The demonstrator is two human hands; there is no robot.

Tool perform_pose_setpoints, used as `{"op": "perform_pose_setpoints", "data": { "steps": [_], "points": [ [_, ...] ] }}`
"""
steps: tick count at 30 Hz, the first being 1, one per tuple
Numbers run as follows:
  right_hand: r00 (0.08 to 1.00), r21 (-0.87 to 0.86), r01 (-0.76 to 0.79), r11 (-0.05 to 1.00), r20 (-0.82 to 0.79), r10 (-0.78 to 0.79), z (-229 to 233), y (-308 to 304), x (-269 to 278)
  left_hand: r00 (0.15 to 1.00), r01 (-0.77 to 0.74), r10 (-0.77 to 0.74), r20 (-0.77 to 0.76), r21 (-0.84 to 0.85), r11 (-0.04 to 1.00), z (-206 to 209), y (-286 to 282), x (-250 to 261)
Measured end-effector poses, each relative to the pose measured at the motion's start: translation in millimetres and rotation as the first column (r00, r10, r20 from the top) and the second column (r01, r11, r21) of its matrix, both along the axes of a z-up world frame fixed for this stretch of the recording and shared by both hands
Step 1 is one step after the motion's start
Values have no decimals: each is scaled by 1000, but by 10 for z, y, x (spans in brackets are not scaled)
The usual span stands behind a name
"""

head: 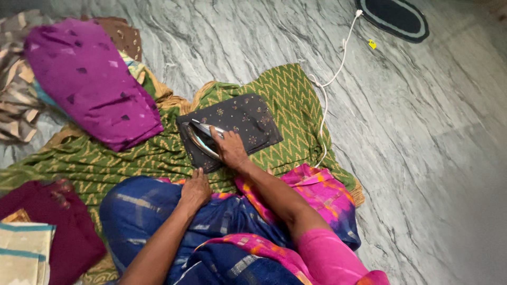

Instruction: The person sits on the floor and irons several folded garments one by one using a handheld electric iron. They smooth each piece, move it aside, and proceed to the next item from a nearby pile.

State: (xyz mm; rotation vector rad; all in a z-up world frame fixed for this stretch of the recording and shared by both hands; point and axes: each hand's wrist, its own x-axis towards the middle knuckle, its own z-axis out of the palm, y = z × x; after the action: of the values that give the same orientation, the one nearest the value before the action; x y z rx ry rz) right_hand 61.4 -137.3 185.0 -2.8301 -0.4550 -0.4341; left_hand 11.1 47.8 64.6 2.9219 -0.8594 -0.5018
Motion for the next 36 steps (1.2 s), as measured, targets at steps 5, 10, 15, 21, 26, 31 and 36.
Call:
{"op": "perform_pose_setpoints", "data": {
  "steps": [5, 10, 15, 21, 26, 31, 36],
  "points": [
    [998, -23, 15, 1000, 63, -13, -98, -311, 291, 998, 41, -40, 55, -10, 999, -109, -27, 9],
    [955, -73, 294, 953, 51, -291, -564, -1112, 845, 997, 63, -63, 38, -9, 998, -14, -73, 49],
    [863, -12, 497, 868, 111, -493, -787, -2007, 594, 999, 37, -37, -9, 8, 999, 122, -103, 66],
    [760, 230, 632, 740, 3, -650, -716, -2140, 61, 999, 21, -18, -50, 68, 997, 140, -112, 54],
    [899, 350, 386, 854, 65, -433, -226, -1538, -315, 997, 76, -77, 5, 117, 990, -212, -65, 70],
    [995, 90, 93, 992, 33, -96, 154, -607, -506, 998, 45, -40, -43, 109, 993, -147, -95, 118],
    [995, 71, 60, 996, 70, -65, -174, -629, -519, 995, -50, 54, -83, 48, 998, 70, -77, 57]
  ]
}}
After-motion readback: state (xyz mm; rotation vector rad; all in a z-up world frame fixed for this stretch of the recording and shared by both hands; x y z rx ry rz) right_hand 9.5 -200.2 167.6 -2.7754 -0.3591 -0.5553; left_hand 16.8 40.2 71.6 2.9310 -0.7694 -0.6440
